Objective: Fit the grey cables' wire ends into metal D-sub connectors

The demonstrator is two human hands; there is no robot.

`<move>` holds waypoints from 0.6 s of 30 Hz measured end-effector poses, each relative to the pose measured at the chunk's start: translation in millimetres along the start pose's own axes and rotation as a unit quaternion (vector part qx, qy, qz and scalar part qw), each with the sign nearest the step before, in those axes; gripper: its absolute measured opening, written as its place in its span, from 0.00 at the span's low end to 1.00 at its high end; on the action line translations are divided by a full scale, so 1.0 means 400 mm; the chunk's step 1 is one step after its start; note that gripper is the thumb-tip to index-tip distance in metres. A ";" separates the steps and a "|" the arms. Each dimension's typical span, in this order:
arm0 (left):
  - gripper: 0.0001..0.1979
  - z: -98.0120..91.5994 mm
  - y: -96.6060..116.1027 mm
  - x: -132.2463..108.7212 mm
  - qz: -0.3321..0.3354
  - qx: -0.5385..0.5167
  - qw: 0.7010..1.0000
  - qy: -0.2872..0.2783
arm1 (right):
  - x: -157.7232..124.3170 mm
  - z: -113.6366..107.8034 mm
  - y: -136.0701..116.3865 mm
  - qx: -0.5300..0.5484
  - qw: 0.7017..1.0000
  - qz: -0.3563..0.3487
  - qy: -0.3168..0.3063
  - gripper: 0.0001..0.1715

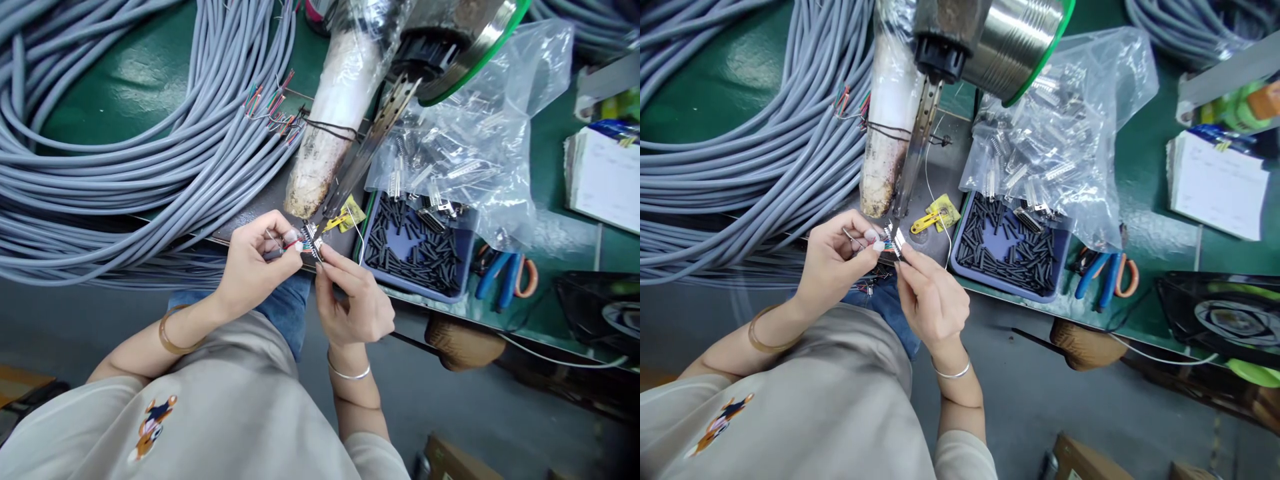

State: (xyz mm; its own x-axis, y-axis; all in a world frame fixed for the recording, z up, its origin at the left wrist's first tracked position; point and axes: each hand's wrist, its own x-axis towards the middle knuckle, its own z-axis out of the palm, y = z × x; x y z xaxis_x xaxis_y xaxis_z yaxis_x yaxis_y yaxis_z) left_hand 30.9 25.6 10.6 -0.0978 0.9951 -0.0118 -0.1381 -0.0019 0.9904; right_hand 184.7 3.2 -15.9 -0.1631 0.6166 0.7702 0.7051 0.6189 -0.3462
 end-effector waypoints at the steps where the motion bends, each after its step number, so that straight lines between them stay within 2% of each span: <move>1: 0.07 -0.002 -0.001 -0.002 -0.008 -0.001 1.000 -0.005 | -0.001 -0.002 0.000 0.003 1.000 0.002 0.002 0.12; 3: 0.07 -0.010 -0.003 -0.005 -0.022 -0.004 0.999 -0.024 | 0.000 -0.005 -0.001 0.015 1.000 0.022 0.008 0.13; 5: 0.07 -0.020 -0.005 -0.009 -0.028 -0.023 0.998 -0.050 | 0.002 -0.007 -0.003 0.049 0.996 0.071 0.005 0.13; 8: 0.11 -0.037 -0.007 -0.014 -0.020 -0.076 0.993 -0.093 | 0.007 -0.010 -0.008 0.129 0.974 0.177 -0.051 0.08; 10: 0.11 -0.047 -0.010 -0.018 -0.009 -0.091 0.988 -0.123 | 0.006 -0.015 -0.011 0.153 0.960 0.223 -0.074 0.06; 11: 0.09 -0.051 -0.011 -0.020 -0.004 -0.086 0.987 -0.136 | 0.004 -0.020 -0.013 0.150 0.960 0.231 -0.059 0.06; 14: 0.05 -0.063 -0.016 -0.023 0.013 -0.069 0.984 -0.162 | -0.004 -0.042 -0.022 0.102 0.970 0.205 0.081 0.06; 15: 0.04 -0.066 -0.018 -0.024 0.019 -0.069 0.983 -0.169 | -0.004 -0.051 -0.025 0.088 0.971 0.196 0.102 0.08; 16: 0.04 -0.069 -0.020 -0.025 0.028 -0.072 0.981 -0.178 | -0.004 -0.060 -0.029 0.077 0.975 0.189 0.091 0.11; 18: 0.05 -0.074 -0.025 -0.026 0.034 -0.081 0.977 -0.195 | 0.001 -0.071 -0.035 0.048 0.985 0.163 -0.003 0.16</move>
State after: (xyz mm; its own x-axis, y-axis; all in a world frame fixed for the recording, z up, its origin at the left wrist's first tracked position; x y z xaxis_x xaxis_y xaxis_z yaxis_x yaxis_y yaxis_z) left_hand 4.2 12.2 -3.2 0.2664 0.9540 0.1374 -0.3017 -0.0529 0.9519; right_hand 194.3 -19.1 4.4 0.0569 0.7933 0.6062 0.6521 0.4303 -0.6242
